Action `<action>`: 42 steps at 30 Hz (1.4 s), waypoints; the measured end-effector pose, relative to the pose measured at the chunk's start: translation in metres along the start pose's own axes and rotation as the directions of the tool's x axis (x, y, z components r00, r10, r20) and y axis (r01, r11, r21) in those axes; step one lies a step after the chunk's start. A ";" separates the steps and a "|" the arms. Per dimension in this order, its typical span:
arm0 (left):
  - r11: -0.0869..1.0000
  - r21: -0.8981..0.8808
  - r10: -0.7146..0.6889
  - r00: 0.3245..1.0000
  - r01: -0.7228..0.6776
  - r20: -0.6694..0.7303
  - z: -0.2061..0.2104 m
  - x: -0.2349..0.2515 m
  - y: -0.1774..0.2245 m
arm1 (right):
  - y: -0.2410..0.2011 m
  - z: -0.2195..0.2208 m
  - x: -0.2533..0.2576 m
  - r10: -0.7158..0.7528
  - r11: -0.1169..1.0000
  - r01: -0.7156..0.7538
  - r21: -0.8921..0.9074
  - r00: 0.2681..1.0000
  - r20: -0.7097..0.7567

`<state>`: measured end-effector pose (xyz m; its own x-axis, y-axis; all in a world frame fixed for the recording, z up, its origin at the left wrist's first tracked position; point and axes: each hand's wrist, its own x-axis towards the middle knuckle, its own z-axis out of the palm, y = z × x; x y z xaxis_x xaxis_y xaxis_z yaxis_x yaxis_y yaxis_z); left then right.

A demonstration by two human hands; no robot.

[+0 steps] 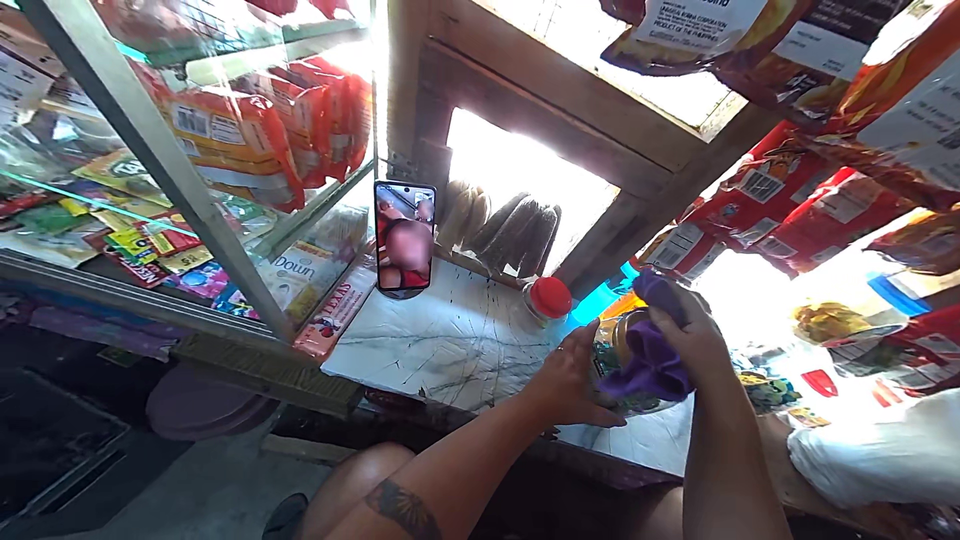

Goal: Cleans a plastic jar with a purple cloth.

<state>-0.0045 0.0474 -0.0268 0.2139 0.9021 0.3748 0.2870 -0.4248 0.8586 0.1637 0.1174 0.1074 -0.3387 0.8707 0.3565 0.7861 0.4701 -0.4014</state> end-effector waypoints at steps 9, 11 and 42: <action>1.000 0.008 -0.015 1.000 0.015 0.025 -0.003 0.000 0.005 | -0.002 0.000 -0.001 0.032 0.999 -0.032 0.011 0.999 -0.022; 1.000 0.006 -0.020 1.000 0.020 0.023 -0.002 -0.001 0.004 | -0.003 0.000 -0.002 0.028 0.999 -0.028 0.023 1.000 -0.014; 0.997 0.010 0.083 0.996 -0.083 -0.038 0.004 0.000 -0.009 | -0.005 -0.003 -0.039 -0.200 0.967 0.223 -0.121 0.964 0.178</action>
<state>-0.0030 0.0512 -0.0359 0.2016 0.8659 0.4578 0.2773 -0.4987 0.8212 0.1744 0.0802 0.0976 -0.5754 0.7709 0.2733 0.7475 0.6313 -0.2069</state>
